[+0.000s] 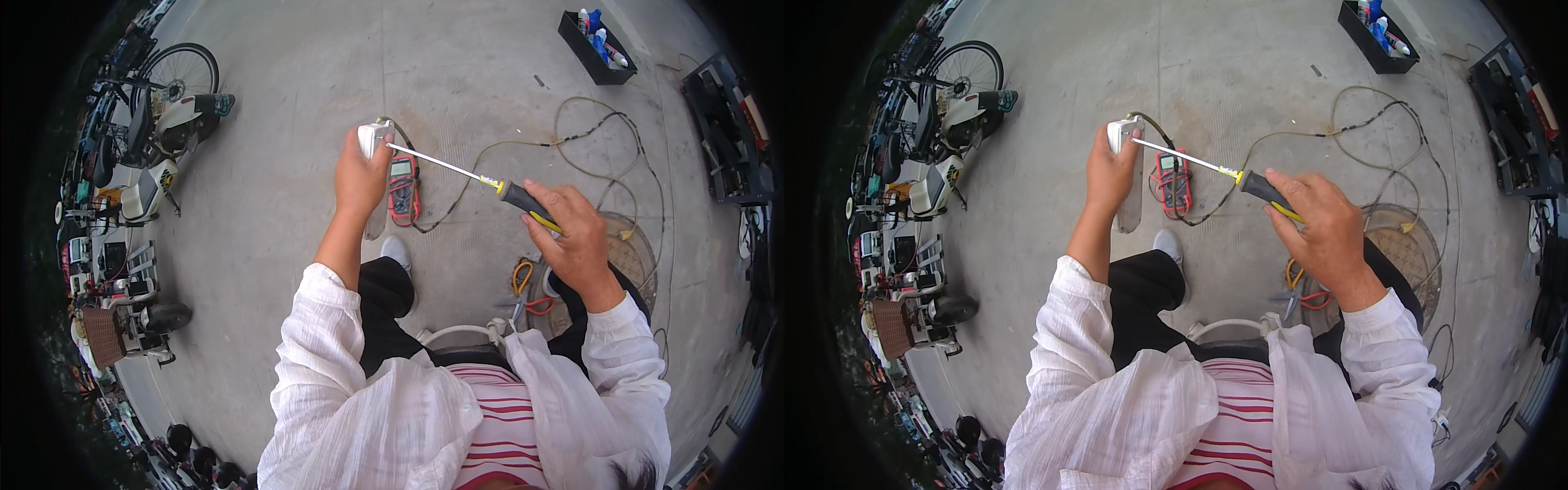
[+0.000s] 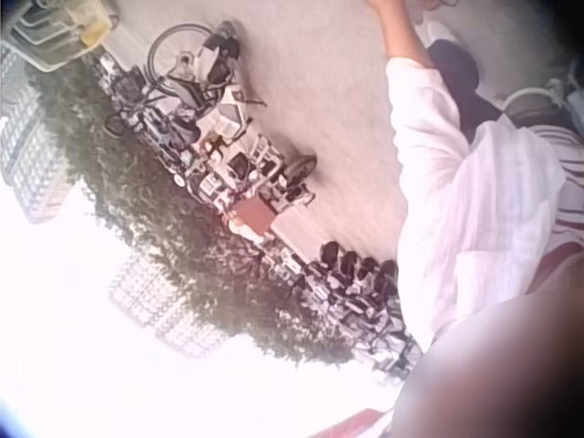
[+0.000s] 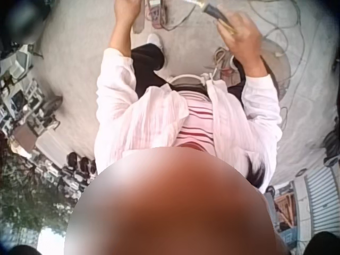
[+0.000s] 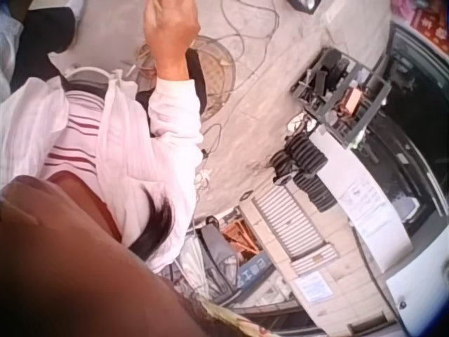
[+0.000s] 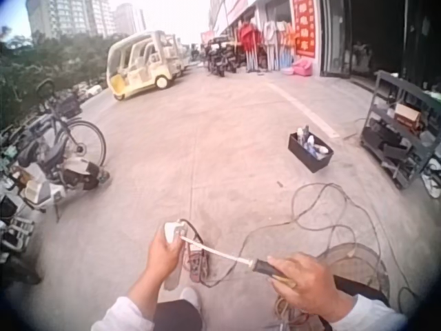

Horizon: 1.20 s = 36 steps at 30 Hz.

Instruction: The person uses a screwdriver to open a white power strip, adjusts internal wires, and closes the casing. They then plug the power strip into another outlet and connect a black power adapter to test the connection.

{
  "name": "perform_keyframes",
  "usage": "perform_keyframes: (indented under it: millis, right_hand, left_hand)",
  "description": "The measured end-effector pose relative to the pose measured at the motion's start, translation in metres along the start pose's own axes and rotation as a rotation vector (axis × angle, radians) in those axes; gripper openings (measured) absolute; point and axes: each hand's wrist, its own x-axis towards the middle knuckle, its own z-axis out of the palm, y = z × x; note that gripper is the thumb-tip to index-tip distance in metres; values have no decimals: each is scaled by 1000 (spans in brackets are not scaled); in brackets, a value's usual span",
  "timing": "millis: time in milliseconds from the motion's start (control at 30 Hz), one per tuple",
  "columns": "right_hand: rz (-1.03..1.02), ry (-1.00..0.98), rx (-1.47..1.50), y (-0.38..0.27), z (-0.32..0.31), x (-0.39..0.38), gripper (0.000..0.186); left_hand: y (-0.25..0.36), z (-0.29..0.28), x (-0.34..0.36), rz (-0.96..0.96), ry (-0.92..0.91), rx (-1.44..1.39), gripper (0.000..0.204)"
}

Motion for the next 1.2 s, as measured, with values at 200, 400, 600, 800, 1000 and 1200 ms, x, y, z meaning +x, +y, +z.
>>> perform_keyframes:
  millis: [200,400,600,800,1000,1200]
  right_hand:
    - [-14,31,-3,-4,4,-1,45]
    - [-20,32,-19,-6,5,-2,45]
    - [-26,31,-34,-6,4,-3,46]
    - [-42,34,-57,-7,2,-2,47]
    - [-43,33,-63,-7,1,-2,48]
    - [-79,53,-121,-6,0,-3,51]
  left_hand:
    - [3,-4,-3,14,21,0,47]
    - [1,-5,-5,22,40,24,48]
    - [0,-5,-5,32,44,8,46]
    - [4,-5,-5,4,28,13,46]
    - [4,-6,-6,-10,1,47,47]
    - [3,-6,-6,-11,1,92,47]
